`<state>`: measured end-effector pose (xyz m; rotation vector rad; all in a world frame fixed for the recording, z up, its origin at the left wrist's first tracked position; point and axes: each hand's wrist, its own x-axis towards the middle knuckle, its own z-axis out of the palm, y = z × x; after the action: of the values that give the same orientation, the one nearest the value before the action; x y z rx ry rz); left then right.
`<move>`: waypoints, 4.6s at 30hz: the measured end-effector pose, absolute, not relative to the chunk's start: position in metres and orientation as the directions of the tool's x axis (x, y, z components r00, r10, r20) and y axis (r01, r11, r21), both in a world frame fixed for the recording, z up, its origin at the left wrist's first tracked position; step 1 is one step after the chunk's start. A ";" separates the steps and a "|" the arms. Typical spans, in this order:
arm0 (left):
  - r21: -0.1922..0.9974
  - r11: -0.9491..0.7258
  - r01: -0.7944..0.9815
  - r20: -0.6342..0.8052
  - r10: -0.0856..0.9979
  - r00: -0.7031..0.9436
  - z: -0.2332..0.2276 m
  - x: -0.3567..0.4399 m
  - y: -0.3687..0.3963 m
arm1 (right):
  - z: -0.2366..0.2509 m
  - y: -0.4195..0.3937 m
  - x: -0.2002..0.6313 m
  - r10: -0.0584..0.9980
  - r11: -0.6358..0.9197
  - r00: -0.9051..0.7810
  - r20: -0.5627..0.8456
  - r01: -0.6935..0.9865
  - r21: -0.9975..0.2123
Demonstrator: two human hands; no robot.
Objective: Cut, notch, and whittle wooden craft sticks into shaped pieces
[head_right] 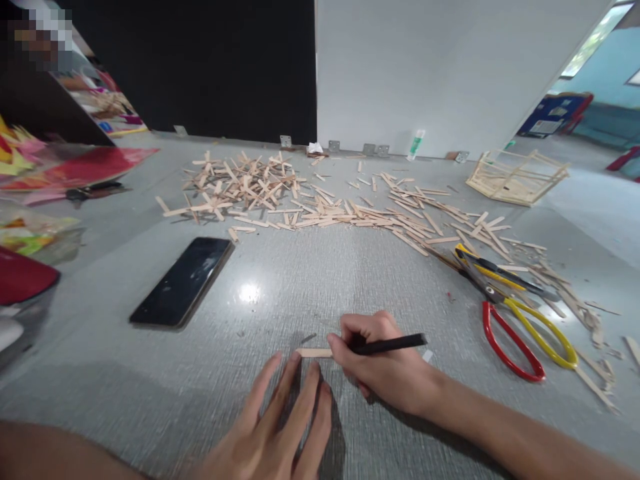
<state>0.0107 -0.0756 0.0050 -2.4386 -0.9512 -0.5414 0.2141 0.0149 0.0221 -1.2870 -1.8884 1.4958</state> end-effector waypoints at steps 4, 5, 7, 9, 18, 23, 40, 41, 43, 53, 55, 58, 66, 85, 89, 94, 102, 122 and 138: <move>-0.287 -0.652 0.702 0.508 0.518 0.688 0.003 0.010 -0.074 | 0.021 0.014 0.214 0.854 -0.015 -0.472 -0.220 0.400 -0.916; -0.286 -0.649 0.705 0.514 0.517 0.684 0.002 0.011 -0.074 | 0.021 0.014 0.214 0.854 -0.016 -0.472 -0.220 0.398 -0.917; -0.286 -0.641 0.712 0.518 0.522 0.678 0.001 0.011 -0.073 | 0.022 0.013 0.213 0.853 -0.018 -0.474 -0.219 0.393 -0.919; -0.287 -0.640 0.713 0.518 0.522 0.677 0.002 0.012 -0.073 | 0.023 0.012 0.212 0.852 -0.026 -0.474 -0.222 0.385 -0.922; -0.237 -0.667 0.706 0.494 0.543 0.679 0.002 0.010 -0.077 | 0.042 0.039 0.222 0.969 -0.164 -0.161 -0.189 0.155 -0.974; -0.197 -0.632 0.749 0.543 0.566 0.620 -0.001 0.013 -0.080 | 0.061 0.042 0.225 0.981 -0.122 -0.132 -0.141 0.140 -0.983; -0.186 -0.651 0.736 0.542 0.557 0.629 -0.006 0.013 -0.072 | 0.023 0.015 0.215 0.843 -0.102 -0.463 -0.273 0.361 -0.927; -0.190 -0.650 0.736 0.540 0.557 0.631 -0.007 0.013 -0.072 | 0.023 0.014 0.215 0.843 -0.097 -0.465 -0.270 0.364 -0.926; -0.195 -0.650 0.735 0.538 0.555 0.634 -0.006 0.013 -0.072 | 0.024 0.014 0.215 0.845 -0.085 -0.466 -0.264 0.371 -0.925; -0.224 -0.654 0.723 0.518 0.548 0.657 0.006 0.013 -0.068 | 0.022 0.016 0.215 0.842 -0.068 -0.471 -0.262 0.390 -0.918; -0.224 -0.654 0.722 0.509 0.553 0.659 0.006 0.013 -0.069 | 0.022 0.015 0.214 0.843 -0.067 -0.471 -0.260 0.387 -0.920; -0.206 -0.648 0.733 0.512 0.566 0.645 0.005 0.013 -0.070 | 0.023 0.015 0.214 0.845 -0.064 -0.470 -0.256 0.386 -0.920; -0.207 -0.641 0.739 0.510 0.574 0.640 0.005 0.012 -0.072 | 0.018 0.015 0.215 0.856 -0.002 -0.467 -0.219 0.421 -0.907; -0.217 -0.643 0.734 0.469 0.591 0.656 0.005 0.013 -0.075 | 0.025 0.018 0.213 0.845 -0.003 -0.480 -0.236 0.437 -0.899; -0.202 -0.633 0.748 0.490 0.596 0.636 0.004 0.013 -0.076 | 0.025 0.017 0.213 0.846 -0.004 -0.477 -0.238 0.440 -0.898; -0.210 -0.641 0.738 0.481 0.590 0.649 0.003 0.013 -0.075 | 0.028 0.016 0.213 0.848 0.008 -0.476 -0.235 0.454 -0.891; -0.212 -0.639 0.739 0.480 0.591 0.649 0.001 0.013 -0.076 | 0.028 0.017 0.212 0.854 0.010 -0.472 -0.220 0.437 -0.899; -0.205 -0.644 0.737 0.471 0.595 0.651 0.005 0.013 -0.075 | 0.019 0.016 0.218 0.851 -0.062 -0.467 -0.240 0.363 -0.930; -0.201 -0.651 0.732 0.442 0.607 0.660 0.005 0.012 -0.077 | 0.026 0.018 0.216 0.847 -0.022 -0.480 -0.229 0.398 -0.917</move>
<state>0.0122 -0.0773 0.0047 -2.5156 -1.0577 -0.4805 0.2156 0.0177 0.0260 -1.2976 -1.8601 1.5095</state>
